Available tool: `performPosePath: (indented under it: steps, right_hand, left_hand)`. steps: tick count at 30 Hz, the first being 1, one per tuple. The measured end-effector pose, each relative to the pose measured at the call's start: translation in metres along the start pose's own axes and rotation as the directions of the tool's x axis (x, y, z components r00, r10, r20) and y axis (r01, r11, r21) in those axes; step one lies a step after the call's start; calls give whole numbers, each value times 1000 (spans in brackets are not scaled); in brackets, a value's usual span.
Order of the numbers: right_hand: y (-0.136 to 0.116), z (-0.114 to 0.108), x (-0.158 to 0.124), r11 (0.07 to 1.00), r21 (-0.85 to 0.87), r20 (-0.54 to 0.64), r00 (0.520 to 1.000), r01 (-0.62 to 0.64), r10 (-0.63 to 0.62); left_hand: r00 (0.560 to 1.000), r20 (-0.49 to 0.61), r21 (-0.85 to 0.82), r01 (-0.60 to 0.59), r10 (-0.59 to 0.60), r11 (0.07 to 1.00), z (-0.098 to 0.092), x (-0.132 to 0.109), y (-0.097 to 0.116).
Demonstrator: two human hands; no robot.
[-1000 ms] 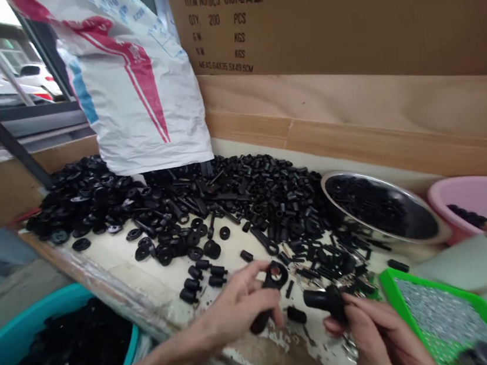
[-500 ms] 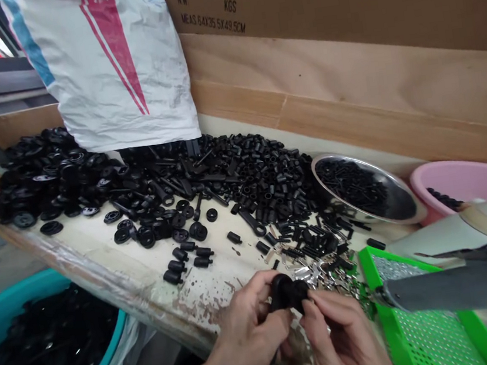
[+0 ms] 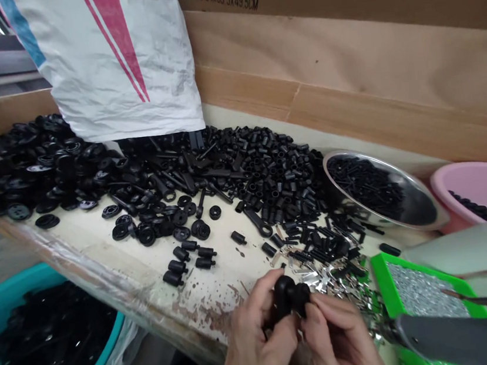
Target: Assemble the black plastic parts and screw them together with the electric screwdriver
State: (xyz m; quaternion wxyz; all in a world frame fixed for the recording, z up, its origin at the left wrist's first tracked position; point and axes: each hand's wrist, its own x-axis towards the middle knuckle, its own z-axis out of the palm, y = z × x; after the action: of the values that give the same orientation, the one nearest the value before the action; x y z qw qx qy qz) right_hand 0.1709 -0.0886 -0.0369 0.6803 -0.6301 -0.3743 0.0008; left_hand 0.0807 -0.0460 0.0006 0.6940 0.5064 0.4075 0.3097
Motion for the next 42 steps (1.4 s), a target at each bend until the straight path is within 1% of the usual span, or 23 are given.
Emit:
performPosePath:
  steps: [3, 6, 10, 13, 16, 19, 23, 25, 28, 32, 34, 37, 39, 40, 42]
  right_hand:
    - [2, 3, -2, 1000, 19, -9, 1000, 3, -3]
    - [3, 5, -5, 999, 10, -28, 999, -46, 47]
    - [2, 5, -8, 995, 16, -29, 995, -99, 99]
    - [1, 4, -8, 994, 28, -24, 994, -106, 107]
    - [-1, 4, -7, 995, -13, 4, 995, -98, 98]
    - [-2, 6, -6, 996, -59, 4, 997, -70, 71]
    - [-1, 10, -5, 994, -94, -35, 998, -58, 55]
    - [0, 10, -4, 993, -109, -28, 999, -44, 41]
    - [-1, 7, 0, 984, -177, 42, 999, -13, 21]
    - [-4, 1, 3, 941, -337, 131, 990, 1, 46]
    - [-4, 0, 4, 939, -339, 187, 982, 53, 12]
    - [-1, -2, 6, 955, -273, 274, 961, 119, -42]
    - [3, -5, 11, 962, -237, 321, 946, 133, -51]
    - [5, -7, 13, 964, -213, 360, 930, 162, -76]
    - [9, -10, 18, 954, -149, 446, 878, 261, -171]
  left_hand:
    - [997, -58, 33, -48, 50, 998, 2, 0, -4]
    - [989, -89, 91, -107, 115, 990, 2, 0, -6]
    - [968, -97, 133, -219, 232, 967, 2, 1, -8]
    - [953, -76, 161, -279, 294, 947, 1, 1, -14]
    - [938, -75, 197, -319, 338, 927, 1, 2, -19]
    - [940, -87, 191, -310, 330, 931, 0, 3, -21]
    - [956, -55, 142, -278, 288, 950, -1, 6, -19]
    - [963, -32, 131, -262, 268, 956, -3, 7, -18]
    - [981, -12, 97, -191, 193, 977, -6, 8, -15]
    - [1000, -10, -14, -17, 17, 1000, -6, 10, -9]
    - [999, -33, -46, 16, -17, 999, -5, 11, -7]
    - [998, -62, -17, -17, 16, 1000, -6, 10, -8]
    - [995, -59, 73, -74, 78, 995, -8, 8, -11]
    - [991, -59, 137, -113, 122, 984, -9, 7, -13]
    - [971, -51, 269, -214, 235, 939, -10, 4, -17]
